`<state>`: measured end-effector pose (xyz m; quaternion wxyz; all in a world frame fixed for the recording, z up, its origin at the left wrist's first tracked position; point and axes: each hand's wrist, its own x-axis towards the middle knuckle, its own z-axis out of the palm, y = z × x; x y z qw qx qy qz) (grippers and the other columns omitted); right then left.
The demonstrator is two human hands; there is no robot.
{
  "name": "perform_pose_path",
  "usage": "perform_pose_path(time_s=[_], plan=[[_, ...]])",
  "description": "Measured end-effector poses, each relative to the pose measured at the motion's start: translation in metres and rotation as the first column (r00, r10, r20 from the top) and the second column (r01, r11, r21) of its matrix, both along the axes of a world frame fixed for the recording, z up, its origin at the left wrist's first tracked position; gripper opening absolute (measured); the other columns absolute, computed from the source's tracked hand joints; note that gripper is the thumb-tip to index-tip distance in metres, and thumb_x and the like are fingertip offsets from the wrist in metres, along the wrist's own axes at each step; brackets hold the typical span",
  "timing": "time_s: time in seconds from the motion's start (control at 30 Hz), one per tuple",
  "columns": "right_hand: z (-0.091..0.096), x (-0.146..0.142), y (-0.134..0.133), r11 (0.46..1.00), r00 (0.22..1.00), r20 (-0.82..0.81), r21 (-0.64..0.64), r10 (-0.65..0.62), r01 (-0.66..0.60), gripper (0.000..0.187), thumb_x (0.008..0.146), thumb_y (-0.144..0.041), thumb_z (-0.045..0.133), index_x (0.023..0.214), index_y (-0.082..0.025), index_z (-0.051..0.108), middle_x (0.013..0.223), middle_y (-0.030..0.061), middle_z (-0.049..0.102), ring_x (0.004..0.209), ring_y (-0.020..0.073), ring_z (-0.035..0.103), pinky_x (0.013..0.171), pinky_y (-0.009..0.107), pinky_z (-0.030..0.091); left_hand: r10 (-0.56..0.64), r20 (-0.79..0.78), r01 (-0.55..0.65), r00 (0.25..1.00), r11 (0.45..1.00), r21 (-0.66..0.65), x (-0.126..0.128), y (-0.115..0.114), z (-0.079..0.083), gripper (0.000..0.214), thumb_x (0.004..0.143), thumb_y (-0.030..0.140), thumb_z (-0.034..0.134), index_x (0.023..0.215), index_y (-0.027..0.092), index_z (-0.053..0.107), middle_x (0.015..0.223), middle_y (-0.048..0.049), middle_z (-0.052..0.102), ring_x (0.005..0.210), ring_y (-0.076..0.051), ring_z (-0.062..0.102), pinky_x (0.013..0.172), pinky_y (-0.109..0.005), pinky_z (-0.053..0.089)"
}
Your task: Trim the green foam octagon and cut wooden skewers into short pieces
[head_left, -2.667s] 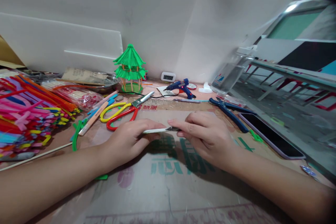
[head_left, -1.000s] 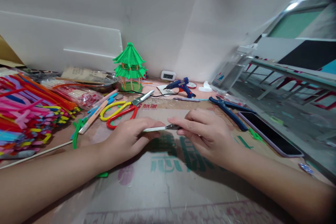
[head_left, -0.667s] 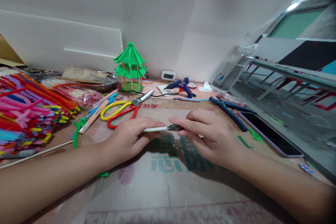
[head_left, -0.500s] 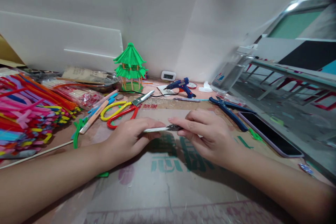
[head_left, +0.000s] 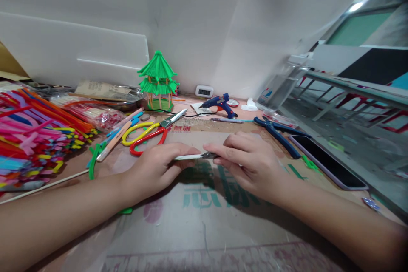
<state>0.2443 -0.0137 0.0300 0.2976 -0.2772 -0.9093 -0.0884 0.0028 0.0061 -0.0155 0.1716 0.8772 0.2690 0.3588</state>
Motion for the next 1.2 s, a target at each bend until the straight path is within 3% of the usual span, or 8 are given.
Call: perform_pose_path(time_s=[0.17, 0.3, 0.5, 0.77, 1.2], plan=[[-0.001, -0.001, 0.0, 1.0, 0.999, -0.023, 0.006, 0.023, -0.022, 0.027, 0.091, -0.016, 0.053, 0.114, -0.016, 0.067, 0.071, 0.0028, 0.055, 0.066, 0.0146, 0.049, 0.057, 0.029, 0.033, 0.002, -0.006, -0.002, 1.0, 1.0, -0.025, 0.001, 0.0, 0.001, 0.028, 0.09, 0.012, 0.049, 0.113, 0.022, 0.062, 0.106, -0.0006, 0.071, 0.096, -0.013, 0.065, 0.085, -0.023, 0.05], [0.002, -0.001, -0.002, 0.998, 0.996, -0.09, -0.069, -0.007, 0.001, 0.028, 0.092, -0.02, 0.052, 0.117, -0.013, 0.065, 0.073, 0.0034, 0.055, 0.069, 0.0149, 0.051, 0.06, 0.028, 0.038, 0.007, 0.016, -0.007, 1.0, 0.999, -0.04, 0.001, 0.0, 0.004, 0.025, 0.091, 0.015, 0.049, 0.11, 0.021, 0.064, 0.104, -0.003, 0.071, 0.093, -0.016, 0.066, 0.083, -0.027, 0.052], [0.007, 0.002, 0.0, 0.995, 0.984, -0.169, -0.098, -0.049, 0.033, 0.027, 0.092, -0.021, 0.053, 0.117, -0.015, 0.063, 0.077, 0.0037, 0.057, 0.069, 0.0148, 0.052, 0.062, 0.028, 0.041, 0.063, 0.069, -0.058, 0.996, 0.995, -0.082, 0.002, 0.0, 0.004, 0.019, 0.09, 0.019, 0.053, 0.104, 0.022, 0.066, 0.097, -0.0004, 0.072, 0.085, -0.014, 0.065, 0.077, -0.024, 0.051], [0.007, 0.003, 0.002, 0.994, 0.988, -0.135, -0.092, -0.078, 0.065, 0.027, 0.094, -0.024, 0.052, 0.116, -0.016, 0.064, 0.073, 0.0019, 0.054, 0.067, 0.0134, 0.05, 0.06, 0.026, 0.04, 0.12, 0.049, -0.112, 0.992, 0.984, -0.141, 0.002, 0.0, 0.001, 0.02, 0.092, 0.028, 0.052, 0.106, 0.019, 0.064, 0.096, -0.0022, 0.071, 0.084, -0.017, 0.064, 0.074, -0.026, 0.051], [0.007, 0.006, 0.002, 0.998, 0.998, -0.032, -0.004, -0.055, 0.055, 0.028, 0.093, -0.022, 0.052, 0.119, -0.017, 0.063, 0.075, 0.003, 0.055, 0.068, 0.0144, 0.049, 0.06, 0.028, 0.036, 0.076, 0.051, -0.072, 0.996, 0.994, -0.086, 0.002, -0.002, 0.004, 0.019, 0.09, 0.019, 0.051, 0.103, 0.021, 0.065, 0.093, -0.0013, 0.072, 0.082, -0.015, 0.065, 0.074, -0.026, 0.052]])
